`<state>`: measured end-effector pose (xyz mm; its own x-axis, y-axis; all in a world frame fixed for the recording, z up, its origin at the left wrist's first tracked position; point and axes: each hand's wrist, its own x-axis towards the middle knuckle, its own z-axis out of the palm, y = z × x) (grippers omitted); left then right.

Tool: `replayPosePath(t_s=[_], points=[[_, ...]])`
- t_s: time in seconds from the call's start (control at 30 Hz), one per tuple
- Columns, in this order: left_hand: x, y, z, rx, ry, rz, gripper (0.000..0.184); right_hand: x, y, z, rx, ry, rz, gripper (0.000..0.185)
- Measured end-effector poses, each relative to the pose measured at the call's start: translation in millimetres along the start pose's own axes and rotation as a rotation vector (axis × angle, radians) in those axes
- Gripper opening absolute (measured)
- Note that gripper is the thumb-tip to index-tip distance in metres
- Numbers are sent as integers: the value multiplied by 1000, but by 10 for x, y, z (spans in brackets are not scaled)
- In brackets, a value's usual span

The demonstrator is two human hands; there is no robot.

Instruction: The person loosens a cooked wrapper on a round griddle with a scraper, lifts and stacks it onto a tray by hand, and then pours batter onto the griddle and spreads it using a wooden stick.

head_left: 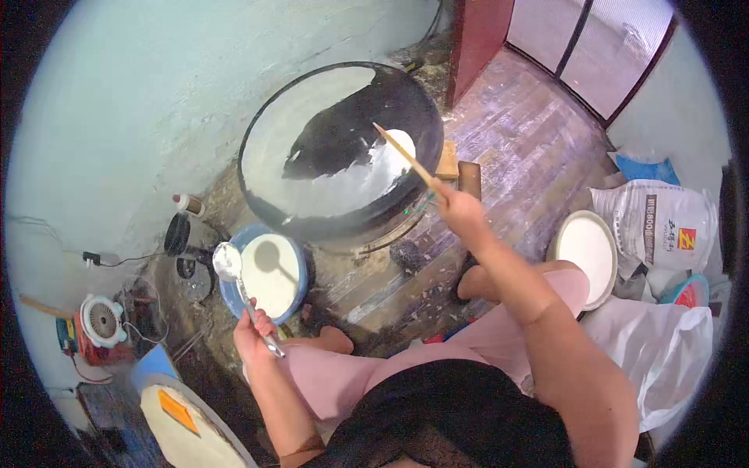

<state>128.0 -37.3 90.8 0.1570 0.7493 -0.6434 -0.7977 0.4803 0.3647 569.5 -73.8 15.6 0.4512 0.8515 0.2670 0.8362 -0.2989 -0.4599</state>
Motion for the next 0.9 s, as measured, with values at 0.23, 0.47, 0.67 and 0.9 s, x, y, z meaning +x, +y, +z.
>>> replayPosePath(t_s=[0.23,0.47,0.67,0.9], points=[[19,-87,152,16,56,73,24,-75,530,-156,-90,-243,-328,46],[196,-103,151,-16,34,87,26,661,416,-88,3,-22,-24,48],[238,-147,282,-41,66,74,26,626,931,-338,-165,-370,-344,45],[343,-214,346,-27,96,88,28,1490,663,-129,-43,-188,-80,48]])
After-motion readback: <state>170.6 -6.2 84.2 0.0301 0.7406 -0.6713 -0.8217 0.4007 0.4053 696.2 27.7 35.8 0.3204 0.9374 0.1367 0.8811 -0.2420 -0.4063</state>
